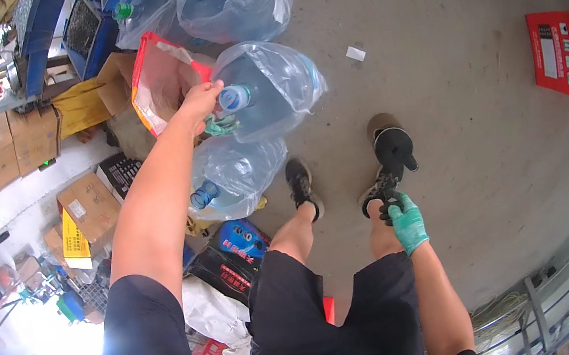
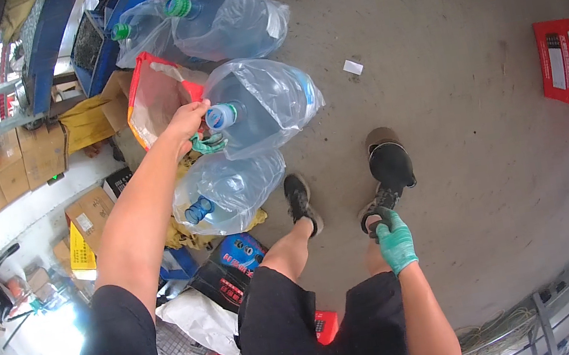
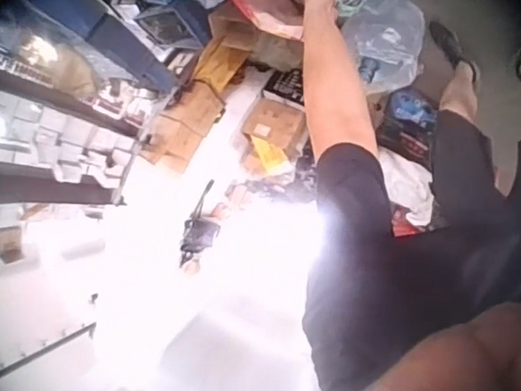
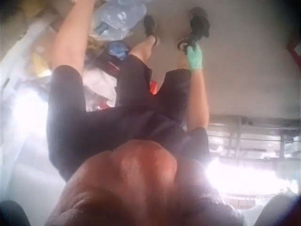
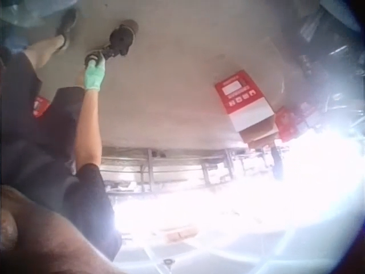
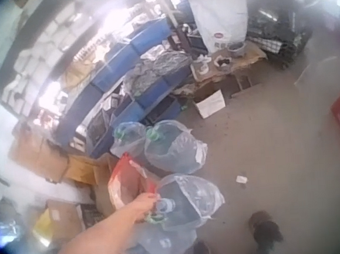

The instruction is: The person rinses a metal cup and lid, fills the cup with water from a large plastic jug, and then walks across a factory floor to a line of mechanical components.

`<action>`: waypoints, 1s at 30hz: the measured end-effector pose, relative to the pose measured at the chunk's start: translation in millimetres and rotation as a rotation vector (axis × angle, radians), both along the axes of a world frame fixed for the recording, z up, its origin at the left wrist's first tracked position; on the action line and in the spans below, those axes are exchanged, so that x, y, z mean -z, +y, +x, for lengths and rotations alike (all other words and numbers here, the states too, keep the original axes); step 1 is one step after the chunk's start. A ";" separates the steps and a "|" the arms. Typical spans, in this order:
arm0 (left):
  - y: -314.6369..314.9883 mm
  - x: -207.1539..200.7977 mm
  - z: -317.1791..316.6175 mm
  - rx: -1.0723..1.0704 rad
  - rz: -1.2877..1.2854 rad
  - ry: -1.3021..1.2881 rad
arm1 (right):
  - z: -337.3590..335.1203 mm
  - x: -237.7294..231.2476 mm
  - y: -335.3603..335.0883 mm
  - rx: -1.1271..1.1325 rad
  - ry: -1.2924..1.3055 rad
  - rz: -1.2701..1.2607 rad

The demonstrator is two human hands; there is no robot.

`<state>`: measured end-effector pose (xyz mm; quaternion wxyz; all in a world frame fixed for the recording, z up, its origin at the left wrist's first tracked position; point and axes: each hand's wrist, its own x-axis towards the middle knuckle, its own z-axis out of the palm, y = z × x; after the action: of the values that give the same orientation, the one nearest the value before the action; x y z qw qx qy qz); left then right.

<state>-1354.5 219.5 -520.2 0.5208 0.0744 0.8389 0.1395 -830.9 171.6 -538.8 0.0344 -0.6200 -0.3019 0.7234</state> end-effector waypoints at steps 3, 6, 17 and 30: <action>24.1 -17.1 18.1 0.326 0.071 0.100 | 26.5 6.0 11.0 -0.101 -0.023 0.058; 47.9 -18.7 -1.8 0.801 0.018 0.090 | 27.4 1.2 29.6 -0.095 -0.023 0.097; 105.8 -4.4 -22.6 1.109 -0.061 -0.293 | -68.7 18.1 25.4 0.081 -0.018 0.091; 111.9 6.7 -28.6 1.423 0.211 -0.400 | -295.5 9.1 103.1 -0.373 0.157 0.585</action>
<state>-1383.1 331.4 -526.9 0.6181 0.6223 0.4593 -0.1407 -1126.4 274.7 -547.9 0.1011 -0.4604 -0.6009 0.6456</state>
